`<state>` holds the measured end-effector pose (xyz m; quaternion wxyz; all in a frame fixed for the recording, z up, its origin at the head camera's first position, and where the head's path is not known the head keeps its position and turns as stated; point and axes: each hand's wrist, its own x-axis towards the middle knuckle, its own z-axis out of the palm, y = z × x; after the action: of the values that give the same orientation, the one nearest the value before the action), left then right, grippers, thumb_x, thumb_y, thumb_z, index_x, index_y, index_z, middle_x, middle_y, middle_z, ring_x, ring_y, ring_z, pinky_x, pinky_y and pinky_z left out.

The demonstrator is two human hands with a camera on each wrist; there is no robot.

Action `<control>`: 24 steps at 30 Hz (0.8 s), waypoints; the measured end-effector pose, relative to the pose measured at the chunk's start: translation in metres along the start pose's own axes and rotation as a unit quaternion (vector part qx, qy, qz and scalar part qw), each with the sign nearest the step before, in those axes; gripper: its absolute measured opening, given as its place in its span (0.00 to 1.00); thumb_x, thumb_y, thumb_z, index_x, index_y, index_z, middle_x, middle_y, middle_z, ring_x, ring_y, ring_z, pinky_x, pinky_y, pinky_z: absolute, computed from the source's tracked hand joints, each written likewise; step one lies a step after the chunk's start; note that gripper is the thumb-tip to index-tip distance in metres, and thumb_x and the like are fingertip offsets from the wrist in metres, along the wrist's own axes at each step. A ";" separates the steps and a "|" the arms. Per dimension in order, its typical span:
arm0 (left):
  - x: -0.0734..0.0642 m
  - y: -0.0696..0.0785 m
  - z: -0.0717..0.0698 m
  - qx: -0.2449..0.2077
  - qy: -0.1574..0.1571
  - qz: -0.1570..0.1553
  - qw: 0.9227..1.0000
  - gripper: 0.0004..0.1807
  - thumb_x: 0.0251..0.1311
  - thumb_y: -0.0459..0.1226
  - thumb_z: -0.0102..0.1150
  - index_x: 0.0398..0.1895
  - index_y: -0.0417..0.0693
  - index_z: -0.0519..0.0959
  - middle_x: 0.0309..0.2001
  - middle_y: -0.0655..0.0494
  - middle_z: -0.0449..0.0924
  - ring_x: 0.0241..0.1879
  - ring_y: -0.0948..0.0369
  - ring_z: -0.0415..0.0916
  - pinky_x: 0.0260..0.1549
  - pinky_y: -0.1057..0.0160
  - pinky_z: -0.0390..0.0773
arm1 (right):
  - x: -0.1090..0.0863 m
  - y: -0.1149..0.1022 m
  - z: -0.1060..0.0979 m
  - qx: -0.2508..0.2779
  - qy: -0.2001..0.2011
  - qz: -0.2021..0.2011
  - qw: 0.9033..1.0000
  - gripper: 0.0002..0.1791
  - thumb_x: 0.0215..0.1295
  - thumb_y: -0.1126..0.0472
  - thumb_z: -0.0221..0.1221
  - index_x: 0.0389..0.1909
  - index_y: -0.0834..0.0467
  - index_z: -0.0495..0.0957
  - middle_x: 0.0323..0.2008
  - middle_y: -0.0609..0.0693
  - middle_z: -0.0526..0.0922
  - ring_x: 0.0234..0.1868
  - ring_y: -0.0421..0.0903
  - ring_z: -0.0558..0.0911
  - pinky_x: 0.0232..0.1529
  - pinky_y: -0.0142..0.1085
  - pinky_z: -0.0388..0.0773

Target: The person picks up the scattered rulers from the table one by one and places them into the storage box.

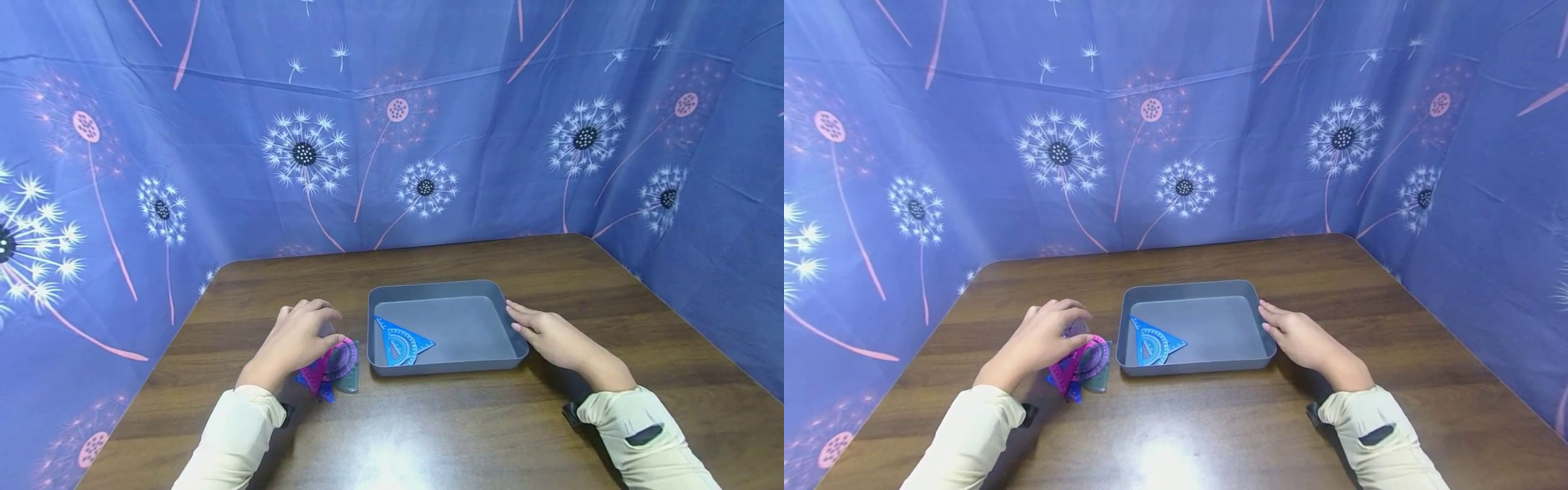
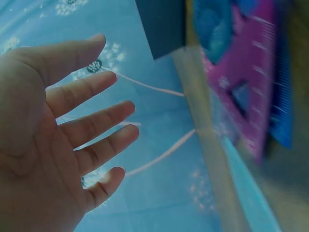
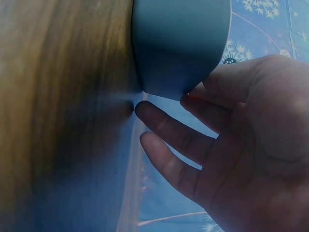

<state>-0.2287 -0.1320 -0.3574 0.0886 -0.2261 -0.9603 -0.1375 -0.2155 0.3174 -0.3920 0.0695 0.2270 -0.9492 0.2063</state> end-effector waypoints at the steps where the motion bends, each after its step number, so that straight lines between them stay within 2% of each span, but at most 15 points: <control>1: -0.003 -0.002 0.001 0.000 -0.003 -0.005 1.000 0.19 0.57 0.48 0.70 0.51 0.53 0.84 0.55 0.55 0.80 0.57 0.51 0.73 0.49 0.45 0.66 | 0.000 0.000 0.000 -0.001 0.000 0.000 1.000 0.23 0.72 0.67 0.55 0.64 0.73 0.70 0.68 0.66 0.68 0.67 0.64 0.68 0.63 0.59 0.64; 9: -0.013 -0.013 0.011 -0.006 -0.043 -0.035 0.998 0.25 0.55 0.50 0.72 0.54 0.51 0.82 0.62 0.46 0.76 0.62 0.46 0.71 0.52 0.42 0.65 | -0.001 -0.001 0.001 0.004 -0.003 0.006 1.000 0.23 0.73 0.66 0.55 0.64 0.73 0.70 0.68 0.66 0.68 0.67 0.64 0.68 0.63 0.59 0.64; 19: -0.014 -0.020 0.028 -0.006 -0.074 -0.050 0.996 0.33 0.52 0.54 0.72 0.59 0.50 0.80 0.61 0.48 0.76 0.58 0.48 0.71 0.48 0.45 0.68 | -0.001 0.000 -0.001 -0.002 -0.002 0.004 1.000 0.23 0.73 0.66 0.54 0.65 0.73 0.69 0.68 0.66 0.67 0.67 0.64 0.68 0.63 0.60 0.64; 24: -0.016 -0.023 0.029 -0.022 -0.089 -0.055 0.994 0.34 0.50 0.52 0.74 0.60 0.49 0.79 0.62 0.47 0.74 0.59 0.47 0.69 0.48 0.44 0.68 | -0.001 0.000 0.000 0.000 -0.005 0.003 1.000 0.23 0.73 0.66 0.53 0.65 0.73 0.68 0.68 0.67 0.67 0.67 0.65 0.68 0.63 0.60 0.64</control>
<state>-0.2288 -0.1496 -0.3940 -0.0095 -0.1857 -0.9721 -0.1428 -0.2151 0.3181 -0.3922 0.0640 0.2254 -0.9503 0.2053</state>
